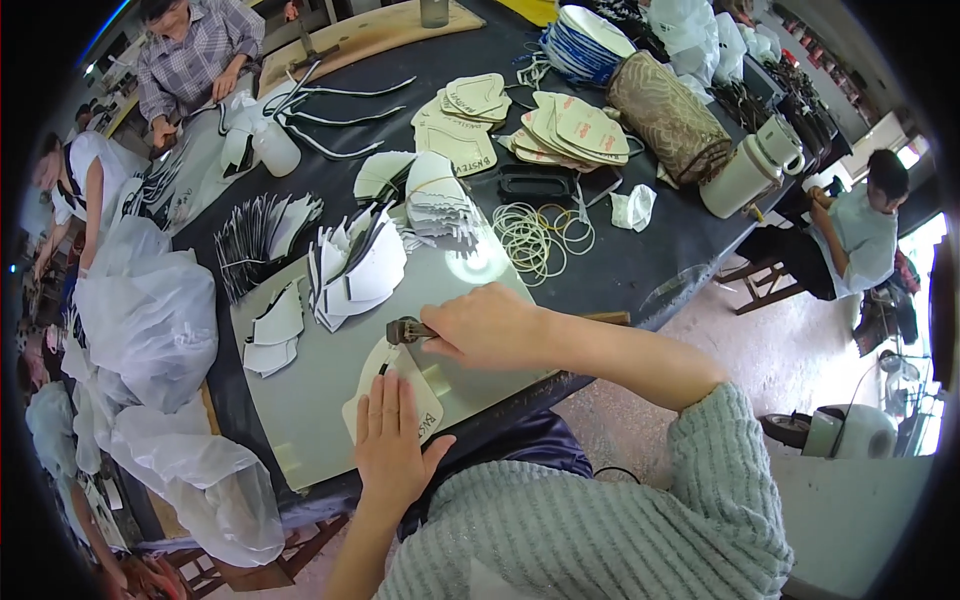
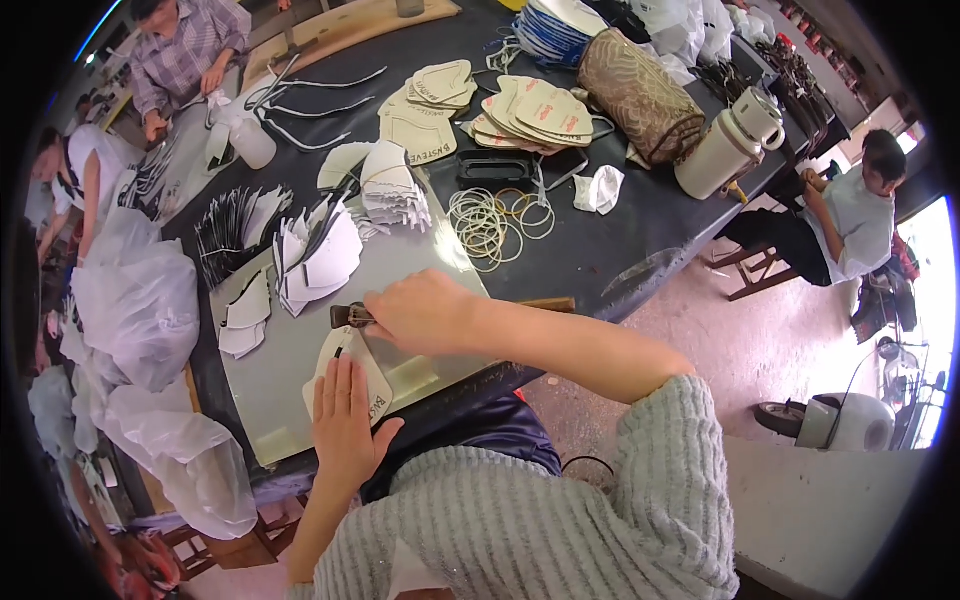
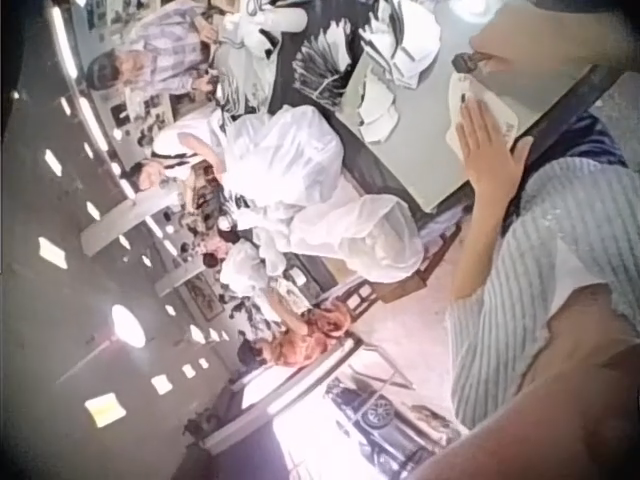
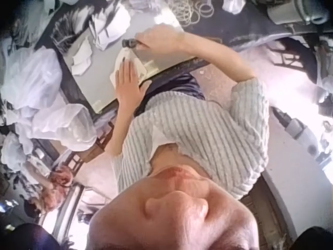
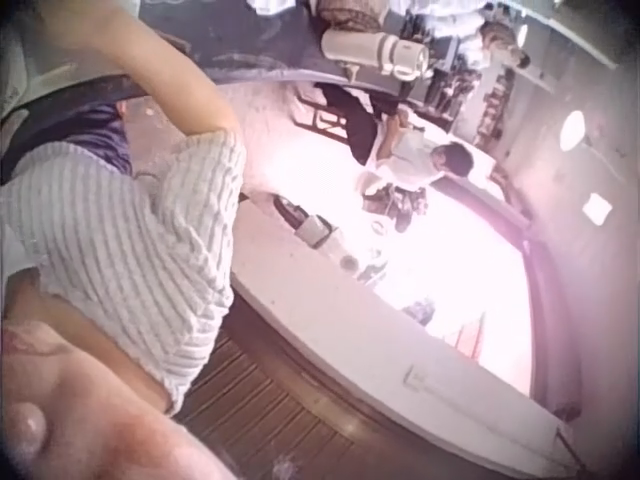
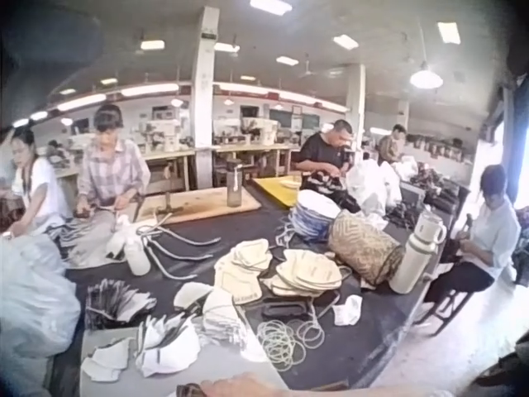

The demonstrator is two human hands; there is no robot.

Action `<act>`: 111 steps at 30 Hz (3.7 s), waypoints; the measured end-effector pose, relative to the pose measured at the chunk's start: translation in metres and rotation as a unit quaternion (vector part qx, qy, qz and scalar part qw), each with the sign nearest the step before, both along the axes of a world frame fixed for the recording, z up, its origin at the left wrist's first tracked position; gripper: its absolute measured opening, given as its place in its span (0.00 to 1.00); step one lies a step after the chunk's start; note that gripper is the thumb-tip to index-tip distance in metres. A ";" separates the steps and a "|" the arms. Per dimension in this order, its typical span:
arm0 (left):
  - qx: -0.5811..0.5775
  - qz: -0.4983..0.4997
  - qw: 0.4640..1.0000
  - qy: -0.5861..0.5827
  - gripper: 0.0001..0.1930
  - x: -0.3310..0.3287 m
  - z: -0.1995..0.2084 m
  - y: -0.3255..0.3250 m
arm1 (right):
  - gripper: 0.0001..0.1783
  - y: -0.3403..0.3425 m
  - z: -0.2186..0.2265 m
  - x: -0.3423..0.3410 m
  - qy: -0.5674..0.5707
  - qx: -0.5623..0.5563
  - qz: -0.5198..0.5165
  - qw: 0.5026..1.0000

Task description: Hammering material onto shoe patterns or upper components.

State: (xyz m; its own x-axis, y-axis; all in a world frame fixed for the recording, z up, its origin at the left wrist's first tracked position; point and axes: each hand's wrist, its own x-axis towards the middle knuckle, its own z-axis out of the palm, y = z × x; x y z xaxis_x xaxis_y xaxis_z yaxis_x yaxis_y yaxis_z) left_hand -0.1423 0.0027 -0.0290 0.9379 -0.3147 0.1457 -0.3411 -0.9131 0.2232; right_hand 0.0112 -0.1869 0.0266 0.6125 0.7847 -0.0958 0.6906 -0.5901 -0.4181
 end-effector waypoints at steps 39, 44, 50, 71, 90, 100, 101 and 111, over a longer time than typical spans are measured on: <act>-0.247 0.230 0.940 -0.036 0.08 0.058 -0.001 0.017 | 0.13 0.023 -0.002 0.000 -0.110 -0.074 0.062 0.989; -0.190 0.221 0.956 -0.045 0.08 0.058 0.000 0.009 | 0.13 0.022 -0.004 0.003 -0.096 -0.073 0.065 0.991; -0.246 0.246 0.936 -0.046 0.08 0.053 0.001 0.008 | 0.13 0.018 -0.005 0.005 -0.087 -0.058 0.064 0.992; -0.112 0.065 0.981 -0.144 0.15 0.038 -0.017 0.024 | 0.13 0.028 0.005 0.022 -0.095 -0.088 0.124 0.984; -0.154 0.090 0.972 -0.152 0.15 0.037 -0.024 0.021 | 0.14 0.035 -0.001 0.015 -0.148 -0.122 0.148 0.970; -0.116 0.096 0.977 -0.148 0.14 0.032 -0.024 0.016 | 0.13 0.032 -0.004 0.011 -0.141 -0.103 0.141 0.975; -0.117 0.095 0.977 -0.149 0.14 0.033 -0.021 0.016 | 0.14 0.034 -0.003 0.010 -0.143 -0.110 0.138 0.974; -0.079 0.184 0.964 -0.175 0.18 0.019 -0.020 0.001 | 0.14 0.035 -0.001 0.007 -0.118 -0.099 0.114 0.981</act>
State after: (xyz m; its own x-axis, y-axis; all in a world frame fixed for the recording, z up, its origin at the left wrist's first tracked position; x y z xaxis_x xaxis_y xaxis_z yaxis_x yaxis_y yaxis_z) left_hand -0.1231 0.0036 -0.0485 0.8662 0.0816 0.4930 -0.0809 -0.9506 0.2996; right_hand 0.0183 -0.1520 0.0256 0.4469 0.8842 -0.1358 0.8779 -0.4626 -0.1233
